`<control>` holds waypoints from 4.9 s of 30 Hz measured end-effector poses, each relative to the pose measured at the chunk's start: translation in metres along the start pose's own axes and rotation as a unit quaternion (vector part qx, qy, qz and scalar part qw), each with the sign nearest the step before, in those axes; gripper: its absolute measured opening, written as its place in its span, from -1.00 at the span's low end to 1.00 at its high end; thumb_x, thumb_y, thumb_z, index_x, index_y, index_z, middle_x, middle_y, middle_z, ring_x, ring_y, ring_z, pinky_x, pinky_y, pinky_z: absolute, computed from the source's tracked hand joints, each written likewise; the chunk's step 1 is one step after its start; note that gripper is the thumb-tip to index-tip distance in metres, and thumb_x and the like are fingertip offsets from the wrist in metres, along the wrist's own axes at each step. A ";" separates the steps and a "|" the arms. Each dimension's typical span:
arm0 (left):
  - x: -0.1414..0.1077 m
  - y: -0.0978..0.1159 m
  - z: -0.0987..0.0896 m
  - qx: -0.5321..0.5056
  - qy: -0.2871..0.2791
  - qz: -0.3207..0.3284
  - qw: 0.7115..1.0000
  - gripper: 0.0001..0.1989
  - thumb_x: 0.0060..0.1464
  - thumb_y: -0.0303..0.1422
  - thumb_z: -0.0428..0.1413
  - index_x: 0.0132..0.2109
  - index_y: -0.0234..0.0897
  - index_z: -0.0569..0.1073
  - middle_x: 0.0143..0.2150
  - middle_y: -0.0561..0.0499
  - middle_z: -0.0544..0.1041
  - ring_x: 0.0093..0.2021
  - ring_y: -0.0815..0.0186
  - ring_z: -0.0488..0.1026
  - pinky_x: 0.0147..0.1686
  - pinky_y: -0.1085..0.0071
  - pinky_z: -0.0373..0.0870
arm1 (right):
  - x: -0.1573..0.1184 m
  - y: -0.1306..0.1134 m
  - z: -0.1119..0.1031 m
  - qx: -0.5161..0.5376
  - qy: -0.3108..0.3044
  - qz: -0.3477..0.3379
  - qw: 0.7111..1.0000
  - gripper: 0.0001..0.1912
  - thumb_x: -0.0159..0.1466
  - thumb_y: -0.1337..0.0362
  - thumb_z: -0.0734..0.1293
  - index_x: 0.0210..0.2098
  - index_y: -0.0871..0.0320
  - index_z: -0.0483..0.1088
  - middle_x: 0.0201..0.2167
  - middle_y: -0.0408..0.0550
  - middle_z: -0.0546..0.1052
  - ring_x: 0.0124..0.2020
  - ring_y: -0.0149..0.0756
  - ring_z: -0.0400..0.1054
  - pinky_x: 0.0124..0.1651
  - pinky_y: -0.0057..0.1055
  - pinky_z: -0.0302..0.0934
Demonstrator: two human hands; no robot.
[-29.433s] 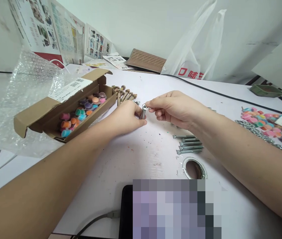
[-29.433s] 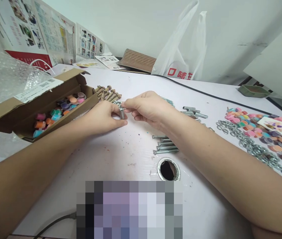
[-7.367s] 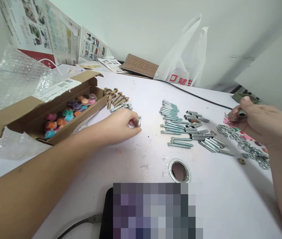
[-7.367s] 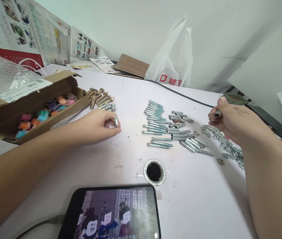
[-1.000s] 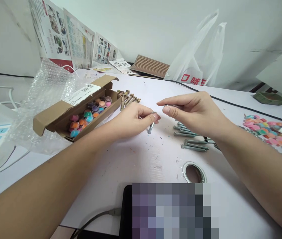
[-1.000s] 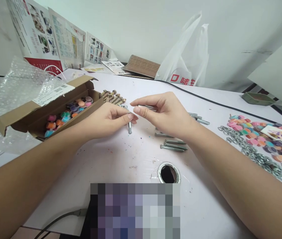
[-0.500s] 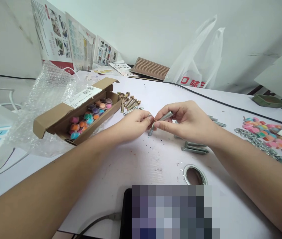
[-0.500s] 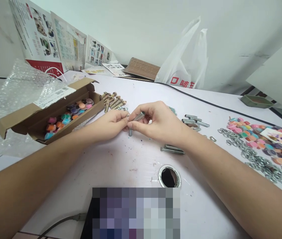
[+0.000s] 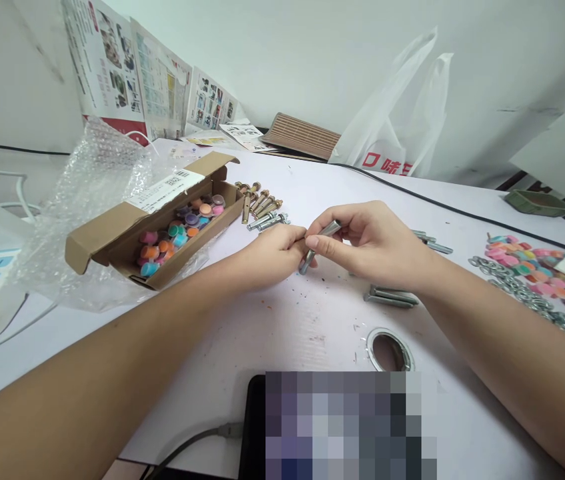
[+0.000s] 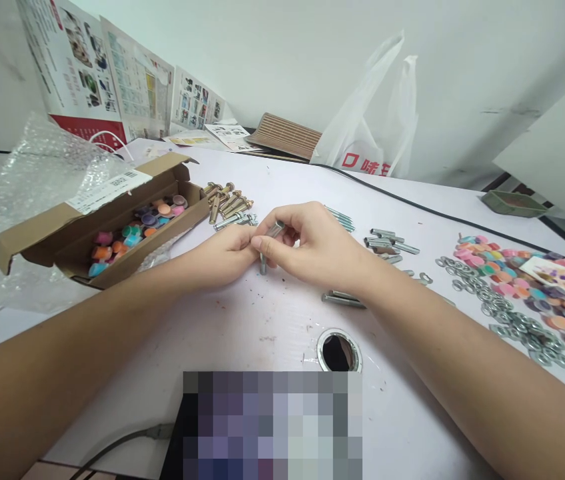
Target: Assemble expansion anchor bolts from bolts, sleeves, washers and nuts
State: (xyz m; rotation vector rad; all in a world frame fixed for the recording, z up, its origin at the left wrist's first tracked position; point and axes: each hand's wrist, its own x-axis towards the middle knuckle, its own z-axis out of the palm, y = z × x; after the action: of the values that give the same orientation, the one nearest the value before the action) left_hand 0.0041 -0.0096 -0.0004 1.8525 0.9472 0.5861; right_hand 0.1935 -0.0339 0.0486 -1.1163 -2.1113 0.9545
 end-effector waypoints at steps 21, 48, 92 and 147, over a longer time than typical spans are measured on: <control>0.004 -0.003 0.010 -0.126 0.096 -0.011 0.987 -0.82 0.24 -0.41 0.01 -0.36 -0.23 0.21 -0.43 0.11 0.27 -0.44 0.43 0.19 -0.40 0.43 0.14 | 0.009 0.012 0.017 0.016 0.062 -0.023 0.998 -0.62 0.30 -0.03 0.45 -0.27 0.20 0.52 -0.43 -0.08 0.57 -0.45 -0.40 0.36 -0.44 -0.44 0.13; 0.010 -0.003 0.010 -0.191 0.160 -0.052 0.967 -0.76 0.38 -0.21 -0.01 -0.19 -0.28 0.37 -0.05 -0.06 0.48 0.01 0.34 0.44 0.05 0.36 0.43 | 0.006 0.016 0.015 0.047 0.157 -0.022 0.986 -0.58 0.22 -0.08 0.50 -0.26 0.19 0.57 -0.41 -0.03 0.61 -0.44 -0.35 0.43 -0.48 -0.43 0.20; 0.005 0.008 -0.009 0.122 0.226 -0.005 0.966 -0.68 0.29 -0.30 -0.07 -0.46 -0.23 0.23 -0.50 0.08 0.26 -0.41 0.32 0.21 -0.36 0.33 0.11 | 0.003 0.040 0.043 -0.004 0.184 -0.139 0.973 -0.89 0.25 0.33 0.48 -0.21 0.15 0.63 -0.24 -0.15 0.68 -0.22 -0.34 0.59 -0.08 -0.44 0.46; 0.007 0.011 0.016 -0.289 0.122 -0.153 0.937 -0.33 0.20 0.33 -0.26 -0.46 -0.18 0.14 -0.63 0.05 0.16 -0.63 0.36 0.22 -0.58 0.35 0.21 | 0.020 0.030 0.054 -0.253 0.117 -0.227 0.933 -0.94 0.30 0.35 0.22 -0.33 0.16 0.25 -0.39 -0.01 0.43 -0.35 -0.28 0.21 -0.25 -0.32 0.12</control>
State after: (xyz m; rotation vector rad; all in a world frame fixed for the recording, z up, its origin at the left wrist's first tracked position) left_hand 0.0241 -0.0151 0.0026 1.1013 1.0595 0.8096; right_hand 0.1579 -0.0227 -0.0040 -0.8447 -2.3200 0.0553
